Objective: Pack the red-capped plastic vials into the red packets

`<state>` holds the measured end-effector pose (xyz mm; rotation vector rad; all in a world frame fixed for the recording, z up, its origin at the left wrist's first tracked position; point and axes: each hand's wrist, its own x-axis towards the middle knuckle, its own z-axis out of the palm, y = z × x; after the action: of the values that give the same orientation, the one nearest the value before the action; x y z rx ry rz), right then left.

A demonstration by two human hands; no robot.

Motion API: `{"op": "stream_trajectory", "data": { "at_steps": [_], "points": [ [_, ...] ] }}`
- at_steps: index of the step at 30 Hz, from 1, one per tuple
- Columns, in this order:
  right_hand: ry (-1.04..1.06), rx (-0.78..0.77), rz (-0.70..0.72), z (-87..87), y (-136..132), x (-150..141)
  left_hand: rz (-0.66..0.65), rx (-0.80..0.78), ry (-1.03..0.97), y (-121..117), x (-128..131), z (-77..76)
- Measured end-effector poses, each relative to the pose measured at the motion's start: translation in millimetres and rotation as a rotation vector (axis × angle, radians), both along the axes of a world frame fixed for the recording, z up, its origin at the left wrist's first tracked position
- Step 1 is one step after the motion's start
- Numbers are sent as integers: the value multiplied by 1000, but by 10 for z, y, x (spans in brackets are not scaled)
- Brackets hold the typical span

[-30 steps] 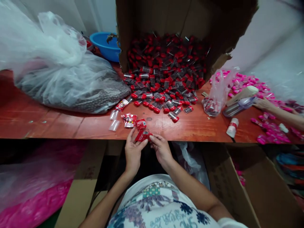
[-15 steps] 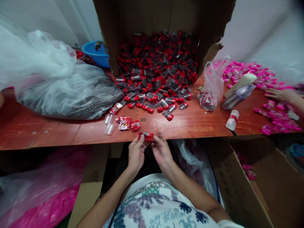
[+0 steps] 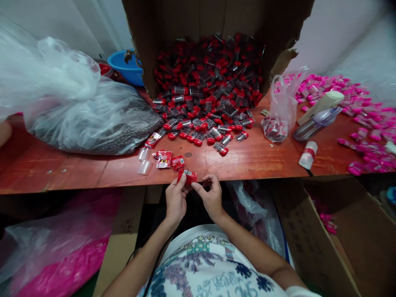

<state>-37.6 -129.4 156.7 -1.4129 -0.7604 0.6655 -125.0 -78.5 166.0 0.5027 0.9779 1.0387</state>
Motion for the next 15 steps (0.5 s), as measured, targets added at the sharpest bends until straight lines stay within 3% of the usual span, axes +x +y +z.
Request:
{"op": "stream_trajectory", "data": {
  "at_steps": [3,6,10,15],
  "points": [
    [-171,-37,58,-24,-9,18,14,-43,2,10,0,4],
    [-216,-12,143,-55,6,44,-8,-66,-2,20,-12,26],
    [-127,56,154,-41,36,79,-62,-51,4,45,-54,47],
    [37,19,188,10,62,123,-119,-24,17,95,-79,31]
  ]
}}
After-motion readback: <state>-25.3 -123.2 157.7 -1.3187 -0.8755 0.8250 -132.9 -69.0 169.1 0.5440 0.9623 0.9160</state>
